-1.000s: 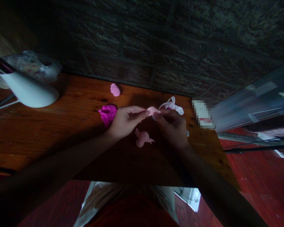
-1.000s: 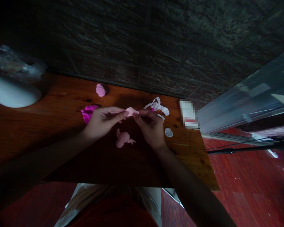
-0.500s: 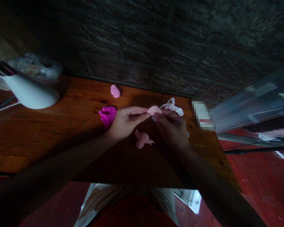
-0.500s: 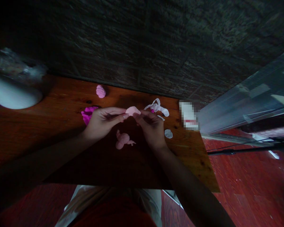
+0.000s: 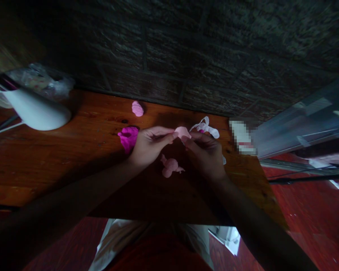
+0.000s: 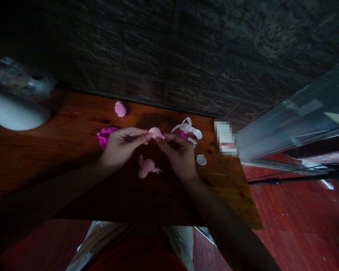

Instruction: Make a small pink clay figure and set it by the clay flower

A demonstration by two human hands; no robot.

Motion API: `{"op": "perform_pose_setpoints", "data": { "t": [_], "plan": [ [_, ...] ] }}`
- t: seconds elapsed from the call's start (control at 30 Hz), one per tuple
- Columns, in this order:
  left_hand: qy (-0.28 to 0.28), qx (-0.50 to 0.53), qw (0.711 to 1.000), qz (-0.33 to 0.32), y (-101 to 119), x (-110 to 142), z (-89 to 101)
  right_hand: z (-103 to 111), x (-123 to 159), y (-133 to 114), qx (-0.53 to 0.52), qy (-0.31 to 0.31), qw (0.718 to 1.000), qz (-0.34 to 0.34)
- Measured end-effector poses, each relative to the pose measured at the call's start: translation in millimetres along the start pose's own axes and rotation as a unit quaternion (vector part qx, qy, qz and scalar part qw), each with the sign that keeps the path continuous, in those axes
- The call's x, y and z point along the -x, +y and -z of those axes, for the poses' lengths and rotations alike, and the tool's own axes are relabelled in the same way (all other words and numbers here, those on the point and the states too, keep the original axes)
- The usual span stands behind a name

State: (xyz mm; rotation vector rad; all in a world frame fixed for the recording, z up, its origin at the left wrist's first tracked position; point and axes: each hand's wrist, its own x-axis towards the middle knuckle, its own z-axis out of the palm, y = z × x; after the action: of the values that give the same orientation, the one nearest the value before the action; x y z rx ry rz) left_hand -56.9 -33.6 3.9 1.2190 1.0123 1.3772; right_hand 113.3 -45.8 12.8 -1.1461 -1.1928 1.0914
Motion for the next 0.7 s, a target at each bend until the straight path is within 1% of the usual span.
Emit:
{"op": "perform_pose_setpoints", "data": {
  "t": [0.1, 0.2, 0.3, 0.4, 0.53, 0.57, 0.63, 0.67, 0.7],
  "plan": [
    [-0.005, 0.017, 1.0, 0.012, 1, 0, -1.1, -1, 0, -2, -0.001, -0.008, 1.0, -0.002],
    [0.009, 0.011, 1.0, 0.012, 1, 0, -2.0, -1, 0, -1, -0.004, -0.016, 1.0, 0.001],
    [0.015, 0.029, 0.999, 0.013, 1, 0, -2.4, 1, -1, -1, -0.01, -0.027, 1.0, -0.008],
    [-0.004, 0.038, 0.999, 0.021, 0, 0, -2.5, 3, -2, 0, -0.021, -0.041, 0.999, -0.027],
    [-0.068, 0.004, 0.997, 0.023, 3, -2, 2.4, 8, -6, 0, -0.007, -0.058, 0.998, -0.014],
    [-0.084, -0.012, 0.996, 0.013, 6, -3, 5.7, 10, -7, 0, -0.001, -0.058, 0.998, -0.01],
    [-0.141, -0.056, 0.988, -0.017, 17, -9, 15.6, 13, -9, -2, 0.0, -0.047, 0.999, -0.014],
    [-0.205, -0.085, 0.975, -0.026, 23, -11, 21.6, 15, -10, -3, -0.003, -0.037, 0.999, -0.019],
    [-0.298, -0.116, 0.947, -0.021, 28, -13, 27.9, 17, -10, -4, -0.006, -0.029, 0.999, -0.025]
  ]
}}
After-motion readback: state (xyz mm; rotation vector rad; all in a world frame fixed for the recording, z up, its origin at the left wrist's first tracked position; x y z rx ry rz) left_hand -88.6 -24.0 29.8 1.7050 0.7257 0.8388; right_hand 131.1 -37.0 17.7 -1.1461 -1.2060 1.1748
